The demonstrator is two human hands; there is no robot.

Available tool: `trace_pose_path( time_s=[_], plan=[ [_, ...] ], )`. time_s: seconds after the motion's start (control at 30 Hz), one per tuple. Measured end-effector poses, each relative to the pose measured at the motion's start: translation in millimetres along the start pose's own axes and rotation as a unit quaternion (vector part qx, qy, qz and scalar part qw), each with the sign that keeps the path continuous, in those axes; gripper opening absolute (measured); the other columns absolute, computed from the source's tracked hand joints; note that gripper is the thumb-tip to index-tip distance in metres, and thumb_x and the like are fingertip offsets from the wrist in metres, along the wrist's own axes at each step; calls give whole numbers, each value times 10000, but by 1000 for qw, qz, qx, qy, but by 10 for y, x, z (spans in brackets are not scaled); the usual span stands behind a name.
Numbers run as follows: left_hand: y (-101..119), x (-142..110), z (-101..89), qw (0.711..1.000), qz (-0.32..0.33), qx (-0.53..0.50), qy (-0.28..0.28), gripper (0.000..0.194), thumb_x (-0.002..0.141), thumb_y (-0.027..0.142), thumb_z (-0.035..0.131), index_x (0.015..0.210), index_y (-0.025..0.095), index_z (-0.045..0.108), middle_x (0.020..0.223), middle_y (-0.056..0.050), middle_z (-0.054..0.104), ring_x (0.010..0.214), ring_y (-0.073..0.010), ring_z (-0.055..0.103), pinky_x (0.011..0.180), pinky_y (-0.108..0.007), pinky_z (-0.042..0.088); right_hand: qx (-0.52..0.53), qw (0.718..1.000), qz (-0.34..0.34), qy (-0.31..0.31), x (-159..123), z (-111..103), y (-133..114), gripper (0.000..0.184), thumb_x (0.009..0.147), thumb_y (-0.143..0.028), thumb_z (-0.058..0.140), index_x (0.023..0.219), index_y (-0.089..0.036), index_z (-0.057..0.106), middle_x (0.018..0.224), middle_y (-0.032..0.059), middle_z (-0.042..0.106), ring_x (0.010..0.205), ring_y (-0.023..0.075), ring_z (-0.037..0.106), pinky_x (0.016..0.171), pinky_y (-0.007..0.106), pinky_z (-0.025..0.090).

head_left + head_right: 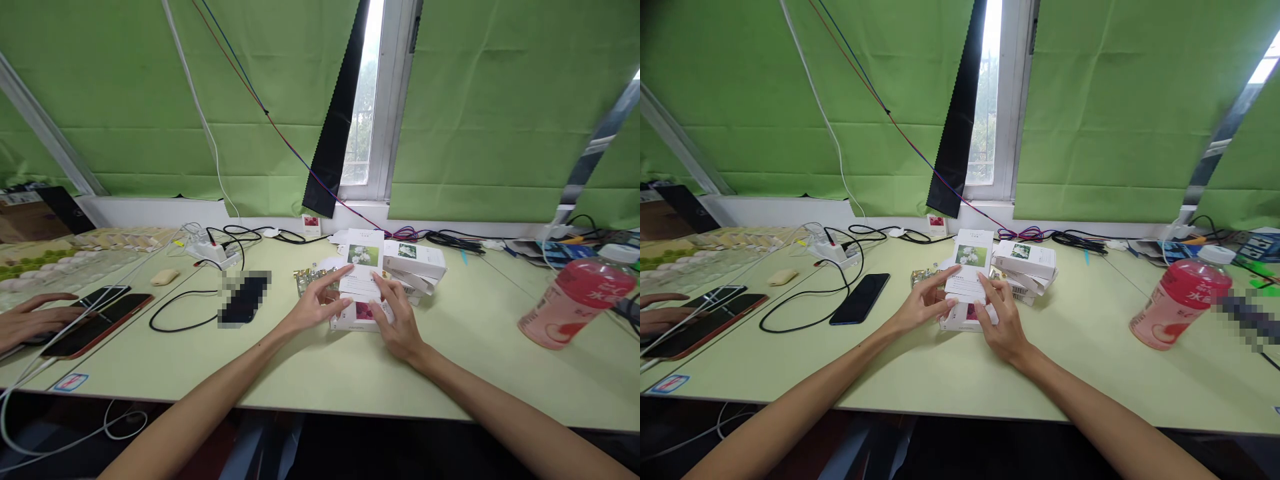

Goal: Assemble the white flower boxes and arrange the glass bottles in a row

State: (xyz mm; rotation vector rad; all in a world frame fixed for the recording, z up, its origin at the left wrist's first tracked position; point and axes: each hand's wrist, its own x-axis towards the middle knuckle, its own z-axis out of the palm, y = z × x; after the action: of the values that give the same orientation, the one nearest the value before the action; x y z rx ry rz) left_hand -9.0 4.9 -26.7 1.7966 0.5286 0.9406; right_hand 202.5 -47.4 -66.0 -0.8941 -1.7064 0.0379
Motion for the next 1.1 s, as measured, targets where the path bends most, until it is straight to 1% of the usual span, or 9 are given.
trace_pose_path(
  time_s=[0.3, 0.5, 0.8, 1.1],
  plan=[
    [-12, 2, 6, 1000, 8, 3, 2, 715, 874, 354, 718, 1520, 294, 417, 1335, -147, 575, 607, -63, 566, 495, -194, 453, -3, 1000, -3, 2, 2, -1, -2, 573, 994, -236, 499, 1538, -354, 364, 1177, 85, 515, 1084, 223, 564, 911, 399, 544],
    [7, -2, 14, 1000, 4, 9, 7, 743, 869, 370, 720, 1533, 296, 394, 1381, -157, 558, 610, -64, 575, 499, -192, 456, -7, 1000, -3, 2, 5, -3, -6, 568, 992, -248, 496, 1538, -342, 369, 1172, 87, 518, 1087, 229, 572, 911, 405, 547],
    [-18, 2, -3, 1000, 4, 8, -1, 724, 872, 359, 719, 1524, 279, 414, 1361, -151, 578, 603, -61, 561, 502, -197, 455, 5, 1000, 1, 0, -3, 2, 5, 564, 996, -232, 499, 1530, -359, 375, 1163, 79, 503, 1072, 215, 562, 904, 389, 543],
    [-11, -10, -4, 1000, -9, 21, 5, 717, 870, 369, 724, 1516, 260, 433, 1224, -134, 656, 583, -68, 555, 499, -194, 450, -2, 1000, 0, 3, -6, 9, 17, 552, 1001, -240, 485, 1533, -343, 377, 1162, 88, 519, 1073, 223, 573, 898, 403, 549]
  ],
)
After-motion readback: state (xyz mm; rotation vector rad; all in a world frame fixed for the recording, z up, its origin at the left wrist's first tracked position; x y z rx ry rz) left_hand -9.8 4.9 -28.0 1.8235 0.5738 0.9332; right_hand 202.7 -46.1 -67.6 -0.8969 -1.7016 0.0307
